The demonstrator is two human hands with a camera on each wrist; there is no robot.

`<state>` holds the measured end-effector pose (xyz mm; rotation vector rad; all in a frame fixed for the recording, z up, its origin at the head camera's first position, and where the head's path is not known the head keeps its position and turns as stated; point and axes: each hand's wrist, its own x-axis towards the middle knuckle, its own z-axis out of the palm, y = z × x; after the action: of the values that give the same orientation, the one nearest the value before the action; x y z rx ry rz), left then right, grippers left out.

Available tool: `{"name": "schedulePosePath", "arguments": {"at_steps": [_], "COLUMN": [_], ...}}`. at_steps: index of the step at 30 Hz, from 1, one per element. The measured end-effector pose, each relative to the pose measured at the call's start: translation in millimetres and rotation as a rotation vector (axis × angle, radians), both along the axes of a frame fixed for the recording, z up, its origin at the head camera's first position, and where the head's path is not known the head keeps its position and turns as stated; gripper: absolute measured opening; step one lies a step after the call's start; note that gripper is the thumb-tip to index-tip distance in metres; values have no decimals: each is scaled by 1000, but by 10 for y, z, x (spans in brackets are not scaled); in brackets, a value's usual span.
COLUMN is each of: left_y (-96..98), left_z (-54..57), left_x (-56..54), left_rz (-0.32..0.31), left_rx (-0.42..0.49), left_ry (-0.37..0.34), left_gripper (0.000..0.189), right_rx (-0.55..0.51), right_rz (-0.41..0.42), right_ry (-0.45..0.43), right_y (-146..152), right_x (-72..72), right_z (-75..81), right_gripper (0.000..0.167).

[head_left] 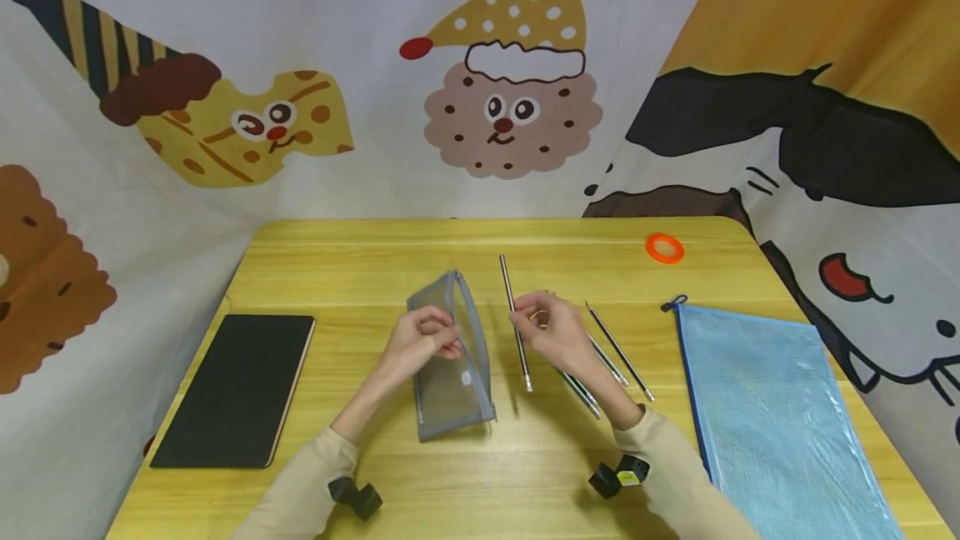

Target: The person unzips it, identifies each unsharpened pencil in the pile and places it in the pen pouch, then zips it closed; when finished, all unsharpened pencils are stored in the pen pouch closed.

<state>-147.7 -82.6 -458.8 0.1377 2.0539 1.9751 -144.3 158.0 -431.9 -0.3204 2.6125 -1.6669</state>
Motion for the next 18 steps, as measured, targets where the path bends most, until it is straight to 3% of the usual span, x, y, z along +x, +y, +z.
{"name": "schedulePosePath", "arguments": {"at_steps": [8,18], "left_y": [9,17], "left_z": [-5,1], "left_x": [-6,-3], "left_rz": [-51,-85], "left_rx": [2,6], "left_ry": [4,8], "left_gripper": [21,21], "right_rx": [-45,-113], "right_rz": [28,5], "right_ry": [-21,-79], "right_y": [-179,-350], "right_x": [-77,-86], "right_z": [-22,-74], "right_gripper": [19,19]}}
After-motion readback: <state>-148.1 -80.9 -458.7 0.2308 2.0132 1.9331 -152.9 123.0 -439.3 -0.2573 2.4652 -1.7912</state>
